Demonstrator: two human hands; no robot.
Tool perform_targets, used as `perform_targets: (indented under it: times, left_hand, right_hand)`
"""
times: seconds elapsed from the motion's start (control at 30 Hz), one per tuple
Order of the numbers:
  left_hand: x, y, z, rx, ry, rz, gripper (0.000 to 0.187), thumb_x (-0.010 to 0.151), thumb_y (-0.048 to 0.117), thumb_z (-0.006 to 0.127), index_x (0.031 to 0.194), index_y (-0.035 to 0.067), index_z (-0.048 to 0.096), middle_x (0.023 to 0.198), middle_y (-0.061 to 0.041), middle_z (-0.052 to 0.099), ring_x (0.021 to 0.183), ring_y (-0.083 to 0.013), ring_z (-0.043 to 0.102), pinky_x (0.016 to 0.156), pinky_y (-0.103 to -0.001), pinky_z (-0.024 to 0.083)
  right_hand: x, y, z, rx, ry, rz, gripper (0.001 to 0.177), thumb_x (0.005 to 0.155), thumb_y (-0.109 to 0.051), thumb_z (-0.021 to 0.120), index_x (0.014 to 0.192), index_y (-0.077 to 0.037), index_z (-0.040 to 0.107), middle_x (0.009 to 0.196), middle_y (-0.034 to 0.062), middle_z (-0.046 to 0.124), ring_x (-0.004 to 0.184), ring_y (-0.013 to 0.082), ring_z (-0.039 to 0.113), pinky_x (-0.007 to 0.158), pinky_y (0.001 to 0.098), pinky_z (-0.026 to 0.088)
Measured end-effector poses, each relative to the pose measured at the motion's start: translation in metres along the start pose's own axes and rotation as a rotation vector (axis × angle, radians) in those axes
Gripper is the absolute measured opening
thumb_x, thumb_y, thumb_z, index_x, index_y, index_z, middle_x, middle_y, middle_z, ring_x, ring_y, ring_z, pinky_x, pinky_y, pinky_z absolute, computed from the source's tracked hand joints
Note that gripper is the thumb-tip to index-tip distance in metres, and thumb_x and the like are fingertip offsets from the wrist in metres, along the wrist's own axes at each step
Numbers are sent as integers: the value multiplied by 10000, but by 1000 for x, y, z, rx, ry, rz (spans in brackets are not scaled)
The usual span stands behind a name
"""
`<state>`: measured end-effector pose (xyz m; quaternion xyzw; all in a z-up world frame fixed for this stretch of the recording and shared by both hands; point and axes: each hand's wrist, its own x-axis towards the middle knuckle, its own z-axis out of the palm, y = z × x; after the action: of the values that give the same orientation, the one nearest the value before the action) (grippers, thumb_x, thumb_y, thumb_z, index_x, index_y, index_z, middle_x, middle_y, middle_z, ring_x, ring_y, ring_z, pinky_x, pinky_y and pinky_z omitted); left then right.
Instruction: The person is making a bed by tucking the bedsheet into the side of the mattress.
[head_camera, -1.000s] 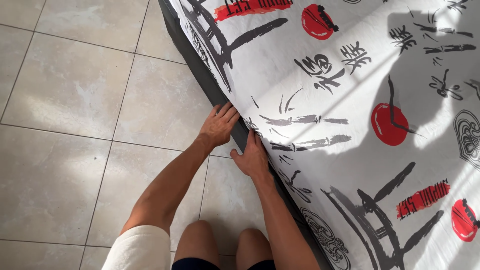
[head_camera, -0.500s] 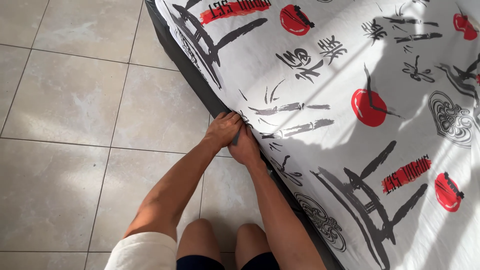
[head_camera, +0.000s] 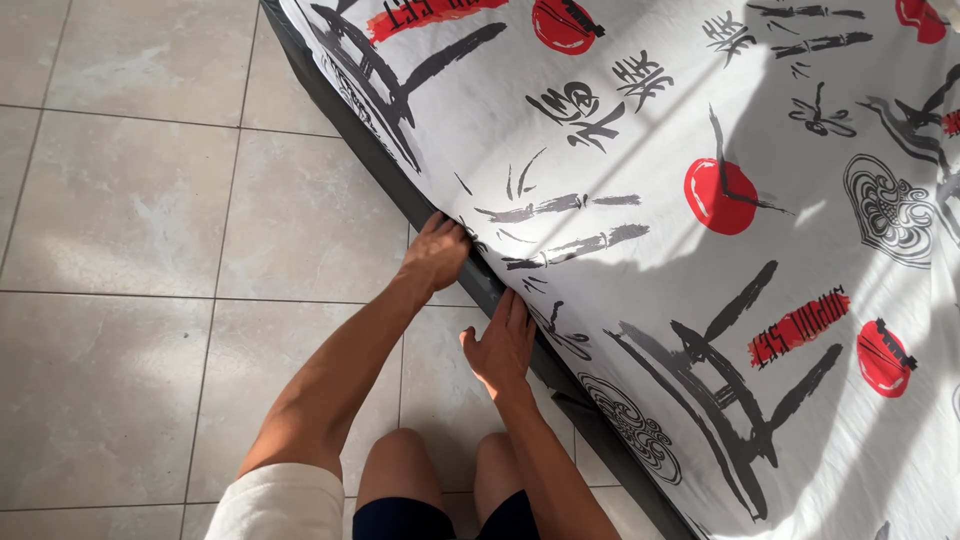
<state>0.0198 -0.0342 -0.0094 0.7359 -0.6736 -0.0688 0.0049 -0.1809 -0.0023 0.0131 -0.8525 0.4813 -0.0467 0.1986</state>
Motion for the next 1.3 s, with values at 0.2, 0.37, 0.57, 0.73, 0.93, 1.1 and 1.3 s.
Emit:
perform_targets:
  times: [0.2, 0.37, 0.57, 0.73, 0.93, 1.1, 1.3]
  left_hand:
    - [-29, 37, 25, -96, 129, 271, 365, 913, 74, 649, 1276, 82, 691, 1292, -60, 636, 1292, -208, 557, 1187, -398, 363]
    - [-46, 60, -8, -101, 101, 277, 722, 681, 158, 745, 1379, 53, 594, 1311, -30, 559, 1243, -194, 509, 1026, -371, 420]
    - [-32, 87, 13, 76, 193, 122, 456, 866, 157, 667, 1312, 68, 637, 1331, -25, 545, 1277, -189, 481, 899, -377, 435]
    - [-15, 88, 27, 150, 40, 29, 334, 928, 182, 634, 1236, 73, 704, 1343, -70, 557, 1303, -278, 465, 966, -438, 428]
    - [-23, 108, 16, 212, 126, -20, 481, 737, 216, 713, 1199, 82, 716, 1334, -109, 575, 1211, -358, 491, 861, -486, 445]
    - [-42, 139, 4, 42, -35, -20, 274, 876, 198, 686, 1110, 67, 740, 1233, -140, 632, 1162, -306, 592, 923, -436, 472]
    - [-61, 190, -17, -305, 114, 244, 194, 937, 246, 677, 1063, 105, 722, 1139, -95, 668, 1120, -294, 641, 945, -458, 487]
  right_hand:
    - [23, -31, -33, 6, -153, 204, 1051, 773, -334, 815, 1539, 47, 204, 1573, 216, 284, 1487, 357, 257, 1196, 556, 238]
    - [8, 12, -17, 125, -74, 55, 1015, 748, -256, 804, 1546, 39, 251, 1568, 224, 330, 1447, 373, 349, 1151, 485, 331]
    - [-54, 54, -3, 77, 157, -50, 899, 789, -252, 799, 1488, 83, 344, 1510, 272, 415, 1364, 410, 429, 1128, 497, 362]
    - [-107, 87, -24, -93, 95, 377, 808, 831, -378, 730, 1496, -59, 401, 1436, 242, 507, 1273, 416, 500, 1022, 540, 443]
    - [-119, 100, -74, -52, -337, 573, 1009, 871, -405, 630, 1688, -235, 61, 1242, 204, 694, 1101, 384, 691, 942, 524, 540]
    - [-110, 138, -57, 43, -254, 503, 935, 859, -391, 680, 1636, -230, 185, 1245, 220, 674, 1092, 391, 670, 917, 504, 549]
    - [-139, 138, -109, 68, -136, 207, 467, 897, -317, 695, 1333, -155, 651, 1102, 70, 772, 1030, 285, 735, 915, 407, 580]
